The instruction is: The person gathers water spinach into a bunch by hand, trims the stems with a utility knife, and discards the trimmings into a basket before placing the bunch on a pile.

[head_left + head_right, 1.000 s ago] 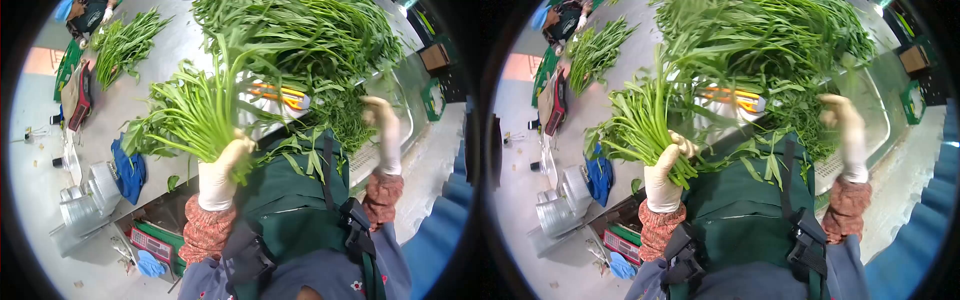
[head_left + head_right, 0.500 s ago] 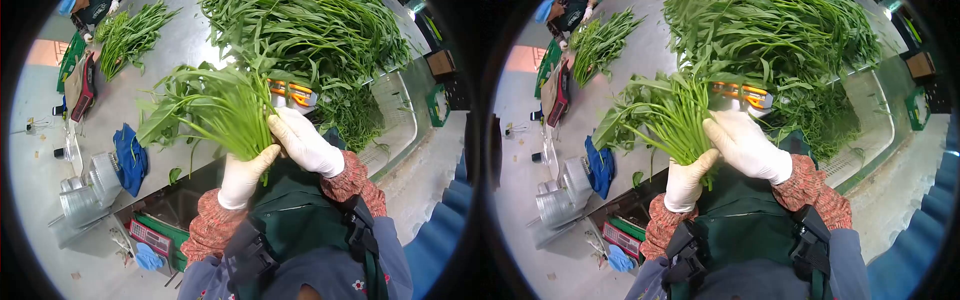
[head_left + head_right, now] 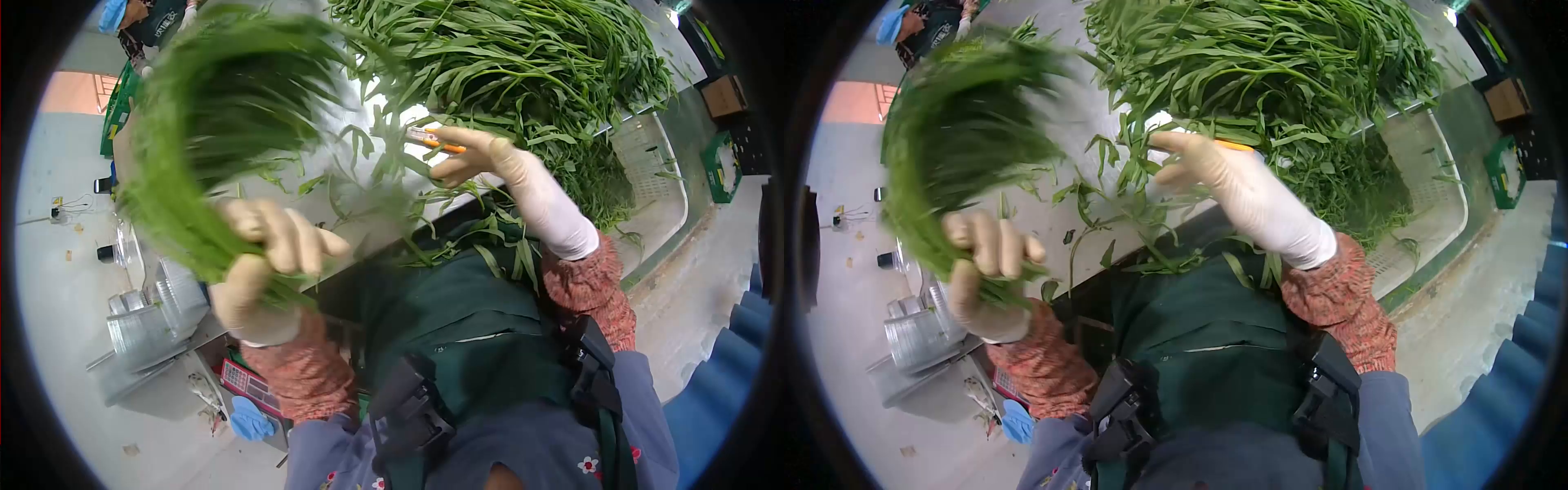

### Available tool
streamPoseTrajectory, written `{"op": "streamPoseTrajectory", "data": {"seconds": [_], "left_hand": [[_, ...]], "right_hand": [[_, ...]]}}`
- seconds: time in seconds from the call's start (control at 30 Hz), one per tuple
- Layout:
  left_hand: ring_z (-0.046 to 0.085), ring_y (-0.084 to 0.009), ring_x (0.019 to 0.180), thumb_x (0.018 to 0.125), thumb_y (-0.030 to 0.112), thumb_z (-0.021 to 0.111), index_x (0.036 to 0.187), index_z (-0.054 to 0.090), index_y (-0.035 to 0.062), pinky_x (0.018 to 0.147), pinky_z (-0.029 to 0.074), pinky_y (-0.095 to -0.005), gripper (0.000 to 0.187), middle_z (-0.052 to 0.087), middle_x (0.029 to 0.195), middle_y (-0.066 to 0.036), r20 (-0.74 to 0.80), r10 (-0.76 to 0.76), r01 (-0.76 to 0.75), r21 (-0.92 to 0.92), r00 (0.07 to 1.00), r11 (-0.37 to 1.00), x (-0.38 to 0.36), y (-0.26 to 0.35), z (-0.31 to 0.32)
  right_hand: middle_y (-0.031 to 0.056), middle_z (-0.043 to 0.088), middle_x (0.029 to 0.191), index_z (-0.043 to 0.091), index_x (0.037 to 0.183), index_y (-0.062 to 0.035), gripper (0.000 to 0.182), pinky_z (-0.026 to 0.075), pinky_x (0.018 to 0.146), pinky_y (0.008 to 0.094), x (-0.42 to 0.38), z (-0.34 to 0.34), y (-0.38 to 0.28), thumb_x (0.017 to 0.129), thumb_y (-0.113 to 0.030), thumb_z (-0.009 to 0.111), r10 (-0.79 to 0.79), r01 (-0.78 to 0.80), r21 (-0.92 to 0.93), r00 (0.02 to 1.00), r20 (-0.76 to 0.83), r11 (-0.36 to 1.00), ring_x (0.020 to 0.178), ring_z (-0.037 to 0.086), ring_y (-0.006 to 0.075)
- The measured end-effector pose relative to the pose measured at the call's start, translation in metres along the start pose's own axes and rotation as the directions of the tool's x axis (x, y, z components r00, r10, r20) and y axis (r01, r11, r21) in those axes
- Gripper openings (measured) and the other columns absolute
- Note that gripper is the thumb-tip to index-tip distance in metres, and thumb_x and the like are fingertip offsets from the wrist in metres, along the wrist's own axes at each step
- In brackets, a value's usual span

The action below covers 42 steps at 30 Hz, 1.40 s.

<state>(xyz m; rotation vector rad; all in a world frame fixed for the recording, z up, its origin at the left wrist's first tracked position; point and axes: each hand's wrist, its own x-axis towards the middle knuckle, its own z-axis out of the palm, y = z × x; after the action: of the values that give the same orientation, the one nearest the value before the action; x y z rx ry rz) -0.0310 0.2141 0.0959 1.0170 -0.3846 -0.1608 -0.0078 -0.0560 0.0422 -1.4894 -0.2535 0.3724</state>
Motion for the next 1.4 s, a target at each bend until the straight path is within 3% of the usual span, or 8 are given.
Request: {"op": "streamPoseTrajectory", "data": {"seconds": [0.13,0.37,0.57,0.7,0.73,0.9,1.13,1.4], "left_hand": [[0.050,-0.0175,0.064,0.095,0.021,0.055,0.117,0.049,0.0019,0.060,0.046,-0.0307,0.030,0.050,0.077,-0.005,-0.531,-0.228,0.342,0.128,0.816,0.931,0.021,0.034,-0.006],[0.041,-0.0085,0.063,0.100,0.020,0.052,0.108,0.056,0.0024,0.055,0.034,-0.0234,0.020,0.048,0.076,0.002,-0.528,-0.058,0.248,0.296,0.847,0.922,0.017,0.095,-0.103],[0.041,-0.0134,0.039,0.089,0.016,0.063,0.101,0.054,-0.0015,0.035,0.029,-0.0280,0.023,0.051,0.062,-0.005,-0.385,-0.839,0.879,-0.124,0.385,0.460,-0.056,0.060,-0.038],[0.059,-0.0180,0.053,0.079,0.005,0.075,0.104,0.057,-0.0050,0.043,0.042,-0.0260,0.033,0.062,0.075,-0.013,-0.007,-0.841,0.841,-0.020,0.540,0.540,-0.056,0.086,0.006],[0.062,-0.0203,0.058,0.076,0.007,0.079,0.107,0.057,-0.0046,0.046,0.044,-0.0263,0.040,0.065,0.083,-0.017,-0.027,-0.853,0.851,0.082,0.522,0.518,-0.049,0.096,0.011],[0.043,-0.0153,0.043,0.087,0.025,0.066,0.091,0.049,0.0056,0.040,0.030,-0.0311,0.026,0.047,0.057,-0.001,0.058,-0.097,0.061,0.441,0.994,0.895,-0.004,0.121,-0.021],[0.049,-0.0087,0.059,0.095,0.015,0.058,0.109,0.061,0.0045,0.052,0.038,-0.0216,0.017,0.065,0.085,-0.003,-0.369,-0.173,0.236,0.134,0.913,0.962,0.070,0.121,-0.220],[0.058,-0.0198,0.051,0.075,0.013,0.078,0.105,0.058,-0.0037,0.042,0.041,-0.0274,0.040,0.064,0.071,-0.014,-0.108,-0.773,0.760,0.309,0.625,0.571,0.008,0.072,-0.035]], "right_hand": [[0.0081,0.068,0.103,0.053,0.133,-0.0042,0.050,0.048,0.087,0.0298,-0.010,-0.014,0.014,0.104,-0.042,0.039,-0.035,0.035,0.017,0.999,-0.014,0.999,0.096,0.063,0.0164],[0.0149,0.069,0.102,0.057,0.124,-0.0004,0.037,0.050,0.080,0.0322,-0.017,0.017,0.047,0.096,-0.025,0.054,0.081,-0.070,-0.162,0.995,0.065,0.984,0.091,0.066,0.0216],[0.0126,0.071,0.100,0.057,0.123,0.0025,0.036,0.050,0.083,0.0296,-0.019,0.003,0.039,0.096,-0.021,0.051,0.160,-0.147,-0.157,0.984,0.078,0.977,0.092,0.067,0.0203],[0.0136,0.068,0.109,0.055,0.127,0.0020,0.037,0.048,0.091,0.0307,-0.031,-0.015,0.070,0.096,-0.018,0.049,0.008,0.027,-0.287,0.993,0.120,0.958,0.100,0.064,0.0174],[0.0138,0.067,0.112,0.055,0.126,0.0020,0.037,0.048,0.093,0.0311,-0.047,-0.015,0.084,0.095,-0.017,0.050,0.030,-0.071,0.298,0.990,0.140,0.952,0.102,0.063,0.0178],[0.0117,0.070,0.097,0.061,0.119,0.0023,0.030,0.051,0.083,0.0290,-0.049,-0.006,0.051,0.097,-0.015,0.048,0.259,-0.248,-0.183,0.965,0.041,0.951,0.087,0.066,0.0144],[0.0108,0.069,0.093,0.058,0.121,0.0051,0.031,0.052,0.079,0.0266,-0.054,-0.004,0.068,0.098,-0.015,0.049,0.237,-0.240,-0.048,0.970,-0.056,0.970,0.084,0.065,0.0138],[0.0138,0.071,0.092,0.059,0.116,0.0039,0.029,0.053,0.073,0.0289,-0.054,-0.010,0.082,0.094,-0.013,0.052,0.200,-0.197,-0.243,0.980,-0.013,0.950,0.078,0.067,0.0162]]}}
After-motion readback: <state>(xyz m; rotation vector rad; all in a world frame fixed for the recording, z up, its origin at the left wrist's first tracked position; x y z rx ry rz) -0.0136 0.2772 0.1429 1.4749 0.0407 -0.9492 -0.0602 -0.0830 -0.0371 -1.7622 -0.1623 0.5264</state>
